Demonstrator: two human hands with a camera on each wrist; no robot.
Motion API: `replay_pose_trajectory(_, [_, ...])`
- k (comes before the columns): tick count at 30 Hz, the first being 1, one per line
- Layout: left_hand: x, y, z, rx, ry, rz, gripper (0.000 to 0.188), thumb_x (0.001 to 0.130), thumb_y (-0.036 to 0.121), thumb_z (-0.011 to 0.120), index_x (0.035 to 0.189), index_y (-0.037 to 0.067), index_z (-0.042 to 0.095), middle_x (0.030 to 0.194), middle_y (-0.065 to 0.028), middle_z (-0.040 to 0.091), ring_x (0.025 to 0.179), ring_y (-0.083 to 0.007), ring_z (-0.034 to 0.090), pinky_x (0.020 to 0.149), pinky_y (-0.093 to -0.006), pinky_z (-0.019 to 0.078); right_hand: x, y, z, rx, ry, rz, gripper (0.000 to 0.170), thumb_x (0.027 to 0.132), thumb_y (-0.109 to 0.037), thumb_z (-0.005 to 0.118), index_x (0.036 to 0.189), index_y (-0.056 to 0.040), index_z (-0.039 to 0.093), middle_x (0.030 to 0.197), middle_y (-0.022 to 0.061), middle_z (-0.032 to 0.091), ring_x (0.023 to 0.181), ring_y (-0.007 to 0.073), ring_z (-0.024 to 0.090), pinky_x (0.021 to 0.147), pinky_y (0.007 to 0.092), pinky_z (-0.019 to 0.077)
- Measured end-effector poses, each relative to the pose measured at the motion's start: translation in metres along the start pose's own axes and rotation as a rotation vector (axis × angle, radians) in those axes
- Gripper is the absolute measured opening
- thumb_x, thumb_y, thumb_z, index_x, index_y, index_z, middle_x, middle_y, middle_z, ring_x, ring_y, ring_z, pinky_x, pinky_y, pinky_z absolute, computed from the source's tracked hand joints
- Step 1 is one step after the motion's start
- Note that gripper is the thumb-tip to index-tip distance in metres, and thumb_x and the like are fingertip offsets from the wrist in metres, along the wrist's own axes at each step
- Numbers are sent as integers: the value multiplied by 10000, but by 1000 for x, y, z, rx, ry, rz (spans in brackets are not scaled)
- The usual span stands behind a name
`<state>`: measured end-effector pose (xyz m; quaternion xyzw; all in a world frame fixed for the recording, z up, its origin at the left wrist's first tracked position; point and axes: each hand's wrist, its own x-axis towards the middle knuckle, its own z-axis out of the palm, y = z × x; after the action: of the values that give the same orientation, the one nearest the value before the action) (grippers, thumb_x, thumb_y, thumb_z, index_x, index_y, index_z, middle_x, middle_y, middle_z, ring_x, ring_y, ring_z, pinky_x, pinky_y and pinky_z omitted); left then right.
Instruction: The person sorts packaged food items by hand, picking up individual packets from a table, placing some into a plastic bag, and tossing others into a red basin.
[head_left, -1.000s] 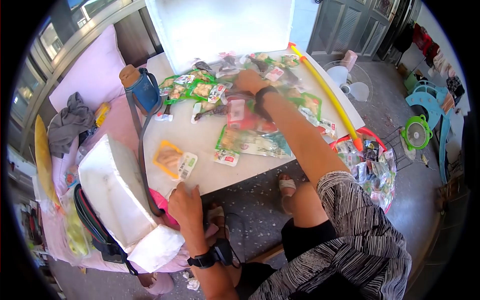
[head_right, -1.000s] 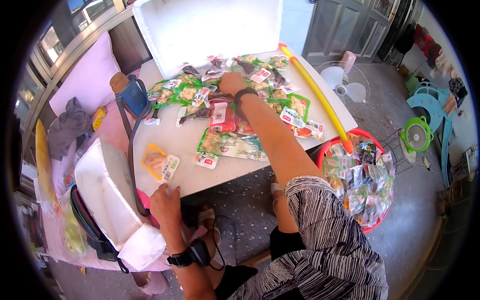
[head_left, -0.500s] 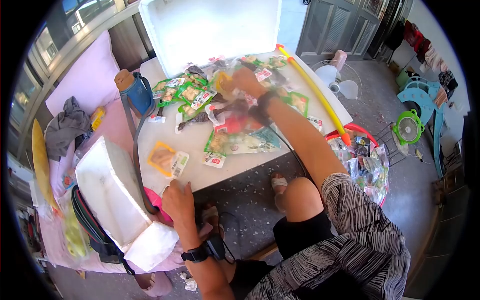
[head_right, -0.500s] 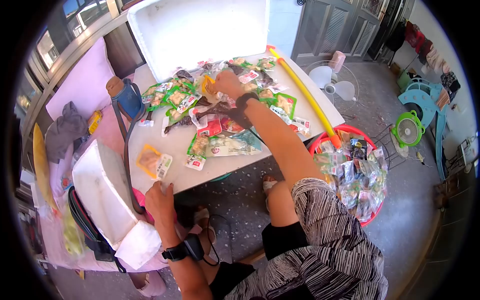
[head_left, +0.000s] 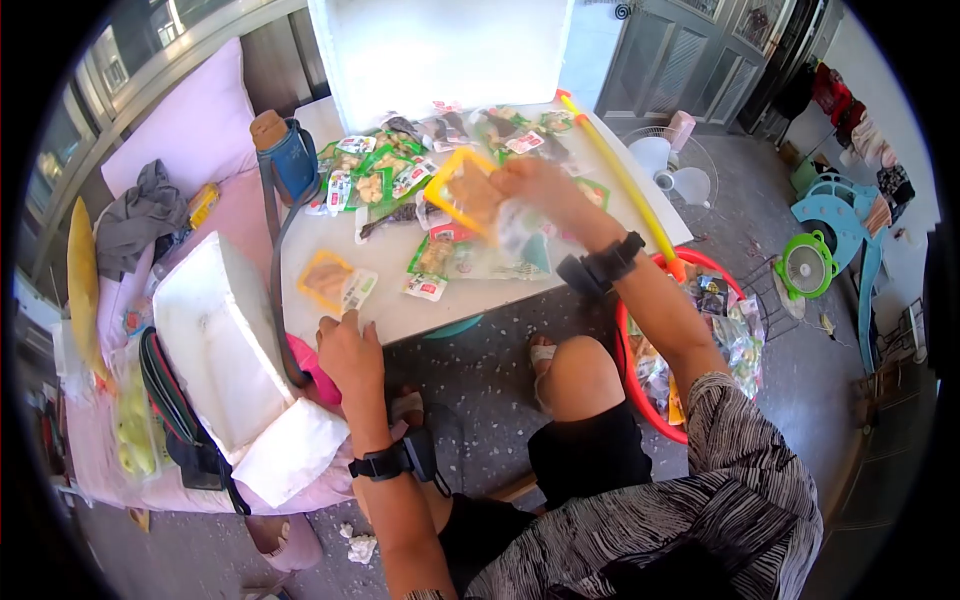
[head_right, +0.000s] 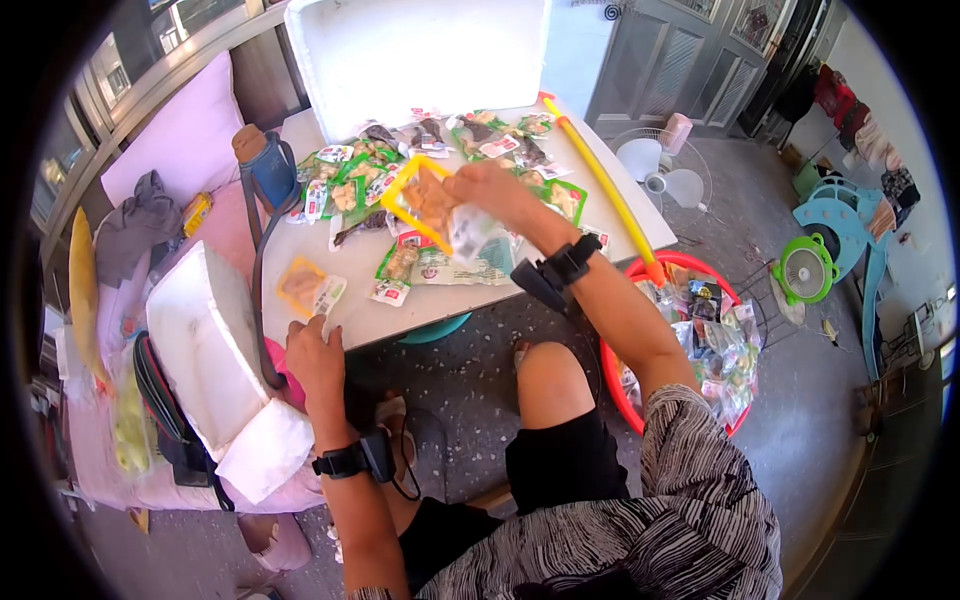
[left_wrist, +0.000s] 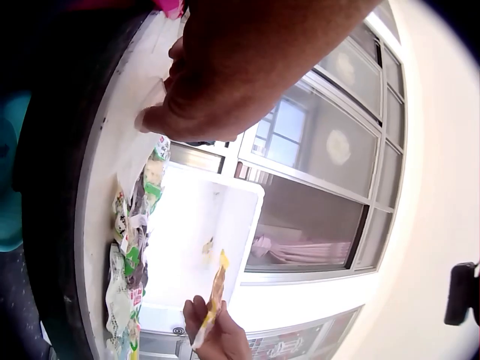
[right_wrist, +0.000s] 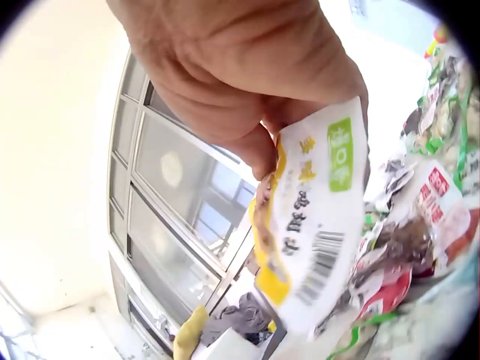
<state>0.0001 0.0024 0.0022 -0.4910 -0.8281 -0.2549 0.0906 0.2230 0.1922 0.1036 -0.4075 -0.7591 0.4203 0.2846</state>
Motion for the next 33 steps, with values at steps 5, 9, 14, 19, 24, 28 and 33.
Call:
replay_pose_trajectory(5, [2,0,1,-125,46,60,165,691,105,620,846,46,628,758,-147,538,710,-323,548,594,-406,440,-38,40,77,31,-239,-260,266,825,-225,502,780,37,516,632,77,524,577,129,498,517,295,407])
replay_pose_trajectory(9, [1,-2,0,-205,117,111,139,707,84,588,832,34,625,724,-154,536,662,-334,545,564,-410,432,-52,27,124,93,-244,-31,219,823,-191,510,786,25,517,624,68,523,562,106,496,486,287,395])
replay_pose_trajectory(14, [2,-2,-2,-194,143,114,130,726,71,557,830,22,617,727,-154,537,658,-335,547,551,-407,434,-44,21,146,205,-241,112,205,807,-181,520,763,20,520,614,68,528,542,108,507,467,287,395])
replay_pose_trajectory(19, [4,1,-4,-165,174,70,141,723,68,554,842,20,610,727,-154,534,658,-331,548,551,-414,439,-36,22,155,181,-297,115,206,780,-179,542,751,25,540,630,71,544,539,110,510,470,275,396])
replay_pose_trajectory(24, [3,2,-1,-214,139,140,153,726,60,557,863,21,614,712,-155,538,635,-334,542,537,-411,422,-20,19,166,235,-304,121,202,784,-180,562,796,21,570,659,62,562,557,109,518,484,270,405])
replay_pose_trajectory(28, [4,2,-4,-143,89,108,61,722,70,553,762,23,560,713,-154,534,659,-338,553,550,-420,443,-18,15,167,638,-348,237,215,814,-178,570,934,0,584,768,41,596,643,123,565,551,263,459])
replay_pose_trajectory(33, [5,2,-2,-134,133,64,43,729,65,541,743,25,548,719,-161,543,656,-343,561,545,-424,448,-44,14,155,1062,-323,473,233,783,-152,610,976,-30,559,778,10,566,719,123,548,555,238,431])
